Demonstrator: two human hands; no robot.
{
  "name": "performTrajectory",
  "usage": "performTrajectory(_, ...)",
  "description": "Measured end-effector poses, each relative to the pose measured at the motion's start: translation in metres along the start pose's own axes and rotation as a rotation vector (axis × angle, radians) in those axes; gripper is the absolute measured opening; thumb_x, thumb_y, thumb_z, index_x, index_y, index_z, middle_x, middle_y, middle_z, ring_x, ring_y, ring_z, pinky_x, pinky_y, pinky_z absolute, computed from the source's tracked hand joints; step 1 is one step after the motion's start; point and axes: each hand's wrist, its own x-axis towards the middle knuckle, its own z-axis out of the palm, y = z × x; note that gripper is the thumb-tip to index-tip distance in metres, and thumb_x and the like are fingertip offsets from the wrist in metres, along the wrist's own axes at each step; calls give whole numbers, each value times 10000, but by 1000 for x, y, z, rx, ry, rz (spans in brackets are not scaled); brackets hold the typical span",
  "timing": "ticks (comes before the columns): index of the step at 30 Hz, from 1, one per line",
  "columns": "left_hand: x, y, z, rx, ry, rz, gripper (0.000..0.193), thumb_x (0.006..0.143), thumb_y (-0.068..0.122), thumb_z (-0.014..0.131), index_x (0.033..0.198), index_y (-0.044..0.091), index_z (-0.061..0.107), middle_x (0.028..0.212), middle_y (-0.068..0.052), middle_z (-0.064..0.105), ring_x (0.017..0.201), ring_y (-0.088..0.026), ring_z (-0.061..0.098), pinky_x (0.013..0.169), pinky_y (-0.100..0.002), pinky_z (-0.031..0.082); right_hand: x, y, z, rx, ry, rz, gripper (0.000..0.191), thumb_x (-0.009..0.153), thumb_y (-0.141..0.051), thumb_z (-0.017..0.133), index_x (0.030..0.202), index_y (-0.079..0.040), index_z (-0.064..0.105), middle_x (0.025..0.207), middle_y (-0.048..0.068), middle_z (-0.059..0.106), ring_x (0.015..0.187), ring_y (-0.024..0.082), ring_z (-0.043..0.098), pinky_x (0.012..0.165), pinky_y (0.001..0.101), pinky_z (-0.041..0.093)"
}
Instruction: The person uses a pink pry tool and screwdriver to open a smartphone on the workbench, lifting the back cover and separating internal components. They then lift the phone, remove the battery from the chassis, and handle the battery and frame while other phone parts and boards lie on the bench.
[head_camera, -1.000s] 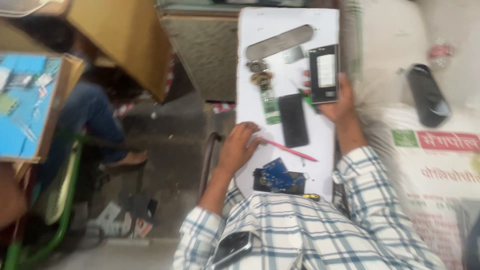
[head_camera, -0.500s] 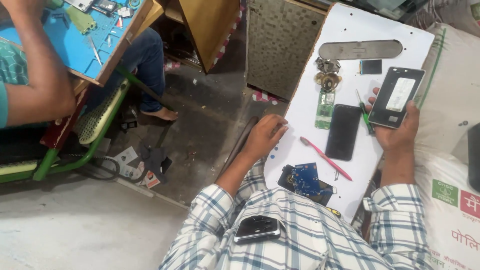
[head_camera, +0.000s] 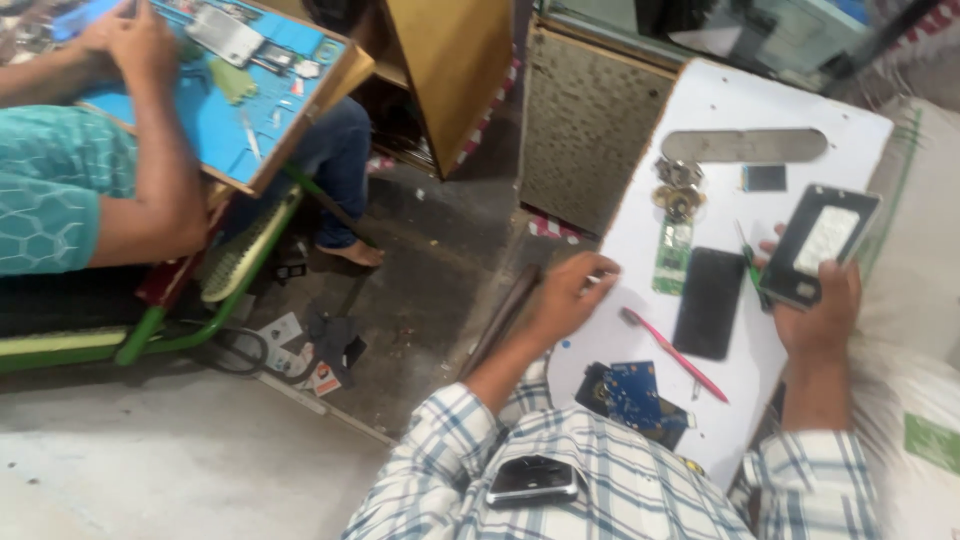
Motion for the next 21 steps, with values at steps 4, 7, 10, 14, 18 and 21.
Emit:
performTrajectory(4, 37, -11, 49, -266, -112, 29, 352, 1004, 233, 708, 1319, 83, 663, 1276, -79, 724, 1131, -172, 730, 920, -321, 641, -12, -2, 21, -91, -41, 4, 550, 1082, -250, 673, 1470, 83, 469, 1347, 228, 606, 1160, 333, 665, 1027, 472, 572)
performTrajectory(7, 82, -11, 96, -376, -205, 67, 716, 927, 279, 756, 1524, 25, 455, 1435, -158, 620, 1252, -257, 646, 1007, -393, 589, -11, 2, 23, -182, -37, -33, 420, 1091, -186, 650, 1390, 72, 509, 1320, 192, 623, 1156, 274, 672, 1025, 412, 575)
performTrajectory(10, 116, -6, 132, -399, -242, 86, 920, 870, 351, 783, 1588, -15, 340, 1485, -224, 542, 1287, -313, 608, 973, -414, 596, -5, 11, 20, -441, 21, -41, 331, 1104, -204, 666, 1301, 42, 566, 1183, 118, 653, 1039, 170, 651, 929, 308, 544)
performTrajectory(14, 128, -5, 153, -285, -285, 74, 989, 837, 414, 820, 1591, -22, 352, 1418, -254, 607, 1271, -335, 644, 995, -420, 575, -10, 12, 14, -852, 120, -28, 311, 1079, -245, 688, 1257, -5, 602, 964, 26, 635, 824, 89, 588, 724, 234, 474)
performTrajectory(18, 122, -2, 153, -322, -271, 67, 1013, 805, 406, 819, 1576, -33, 328, 1374, -266, 611, 1184, -351, 690, 943, -419, 604, -13, 11, 18, -914, 61, -110, 350, 1029, -234, 687, 1275, -2, 595, 976, 9, 614, 837, 85, 562, 725, 240, 466)
performTrajectory(21, 127, 4, 149, -331, -276, 7, 1000, 801, 386, 808, 1562, -28, 309, 1371, -264, 586, 1136, -359, 701, 870, -418, 634, -13, 6, 20, -852, 13, -120, 324, 1062, -243, 641, 1280, -11, 583, 1022, 3, 613, 892, 73, 566, 786, 238, 481)
